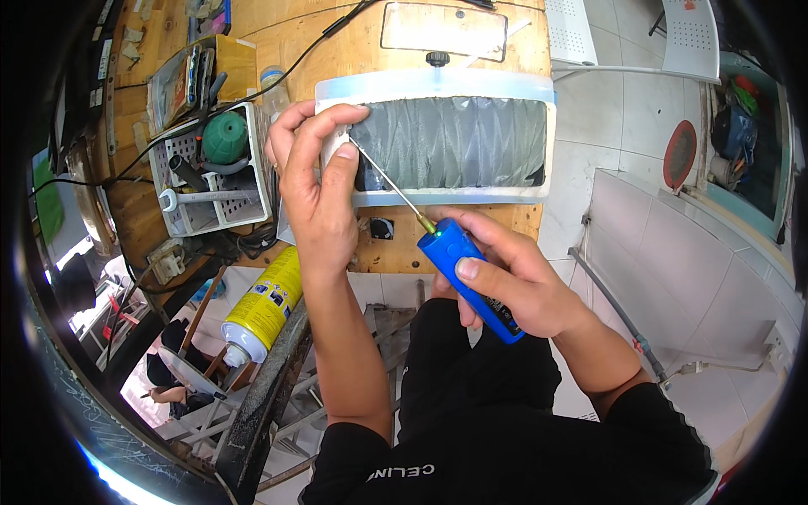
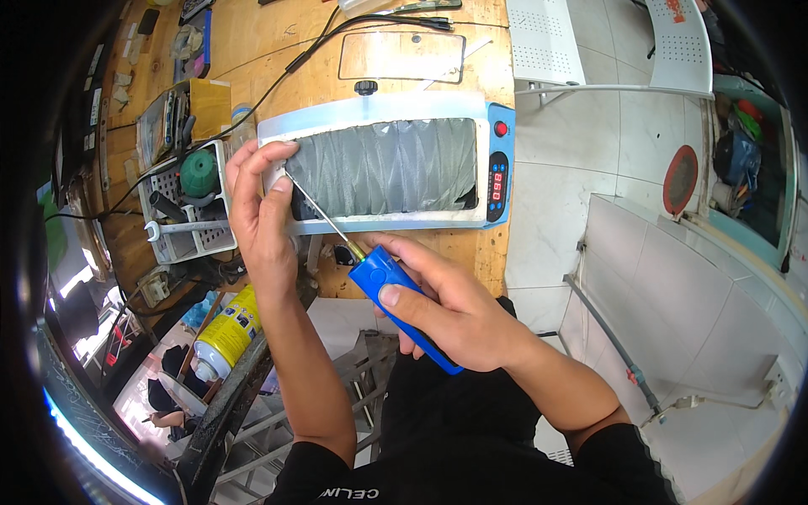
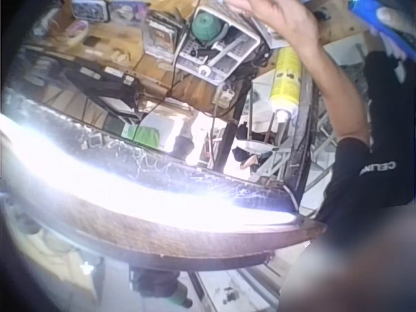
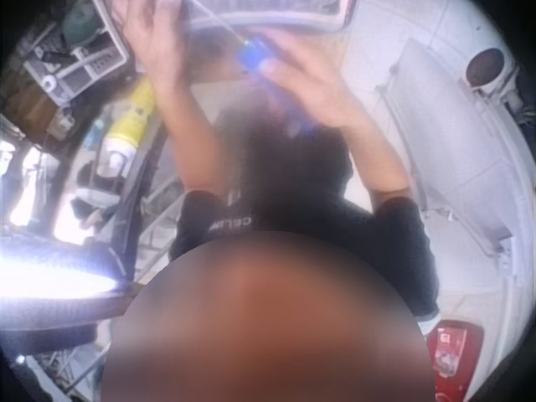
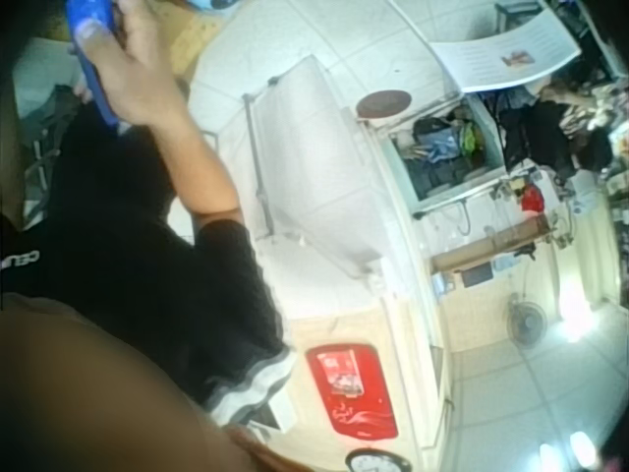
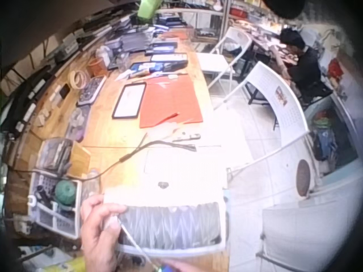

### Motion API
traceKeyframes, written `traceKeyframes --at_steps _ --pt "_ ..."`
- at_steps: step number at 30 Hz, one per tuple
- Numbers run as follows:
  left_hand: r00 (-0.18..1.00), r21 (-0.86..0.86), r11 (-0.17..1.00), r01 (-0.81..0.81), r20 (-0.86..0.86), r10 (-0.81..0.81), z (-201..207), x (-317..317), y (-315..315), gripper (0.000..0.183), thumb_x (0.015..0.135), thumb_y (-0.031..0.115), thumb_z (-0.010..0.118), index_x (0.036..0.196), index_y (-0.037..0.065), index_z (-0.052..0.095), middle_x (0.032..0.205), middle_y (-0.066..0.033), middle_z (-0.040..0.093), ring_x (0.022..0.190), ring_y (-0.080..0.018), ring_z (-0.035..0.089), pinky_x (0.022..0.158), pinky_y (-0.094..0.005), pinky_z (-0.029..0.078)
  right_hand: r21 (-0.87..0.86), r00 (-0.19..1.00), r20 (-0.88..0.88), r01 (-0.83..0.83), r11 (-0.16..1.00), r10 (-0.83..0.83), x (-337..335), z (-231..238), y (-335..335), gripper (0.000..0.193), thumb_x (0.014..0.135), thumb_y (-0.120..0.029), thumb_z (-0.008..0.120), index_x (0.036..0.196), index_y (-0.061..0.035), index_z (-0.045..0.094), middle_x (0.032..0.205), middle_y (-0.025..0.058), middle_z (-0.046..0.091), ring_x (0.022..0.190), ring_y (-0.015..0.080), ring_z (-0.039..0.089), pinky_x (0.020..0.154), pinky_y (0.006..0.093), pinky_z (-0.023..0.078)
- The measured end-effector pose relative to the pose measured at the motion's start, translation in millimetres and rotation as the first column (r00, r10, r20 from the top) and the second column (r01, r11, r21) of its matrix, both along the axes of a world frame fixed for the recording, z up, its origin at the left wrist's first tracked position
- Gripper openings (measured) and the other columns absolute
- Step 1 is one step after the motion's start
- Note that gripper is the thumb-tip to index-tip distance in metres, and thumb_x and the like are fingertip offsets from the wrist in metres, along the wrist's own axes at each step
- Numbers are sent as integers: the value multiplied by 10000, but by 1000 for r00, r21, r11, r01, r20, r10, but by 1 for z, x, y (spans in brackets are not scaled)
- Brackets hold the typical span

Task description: The person uses a blue electric screwdriver to scrape and peel a protective film off a rectangular screen mounted on a heating plate. They repeatedly lift and remove sections of the film with their fingers while the plate remains on the workbench.

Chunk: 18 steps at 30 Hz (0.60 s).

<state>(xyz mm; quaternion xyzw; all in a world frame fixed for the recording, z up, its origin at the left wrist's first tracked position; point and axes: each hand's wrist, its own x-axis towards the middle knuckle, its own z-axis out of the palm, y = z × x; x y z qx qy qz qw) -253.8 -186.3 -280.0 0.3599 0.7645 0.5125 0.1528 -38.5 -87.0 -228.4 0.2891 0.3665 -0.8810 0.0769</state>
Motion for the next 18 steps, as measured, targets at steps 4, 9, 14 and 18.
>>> traceKeyframes --at_steps 4,9,14,18 --pt "999 15 1000 -12 -43 13 -3 0 4 208 992 140 617 1138 96 758 1264 -136 568 1292 -299 447 1162 -432 292 29 1000 11 18 999 -19 2 0 -5 605 1115 -248 548 1632 -35 319 1031 92 604 715 111 629 637 260 538" --pt "995 -33 999 -40 -94 37 -2 3 3 199 1012 195 652 1150 101 760 1248 -135 573 1280 -304 455 1153 -433 305 -15 999 23 37 999 -36 4 -1 -23 614 1113 -262 557 1628 -34 311 1062 106 605 729 114 620 646 265 535" --pt "985 -66 998 -20 -172 8 3 12 -3 250 967 236 733 1188 121 759 1264 -141 557 1278 -312 454 1147 -434 315 -31 993 6 118 993 -118 8 -2 -37 628 1109 -283 568 1625 -22 321 1075 113 610 750 112 612 666 265 530" --pt "979 -117 991 -58 -202 33 4 9 -1 231 998 209 703 1195 98 752 1244 -130 587 1269 -290 480 1147 -420 327 -6 990 11 139 990 -139 8 -4 -41 631 1108 -284 569 1626 -18 324 1085 118 618 758 111 612 673 265 530"
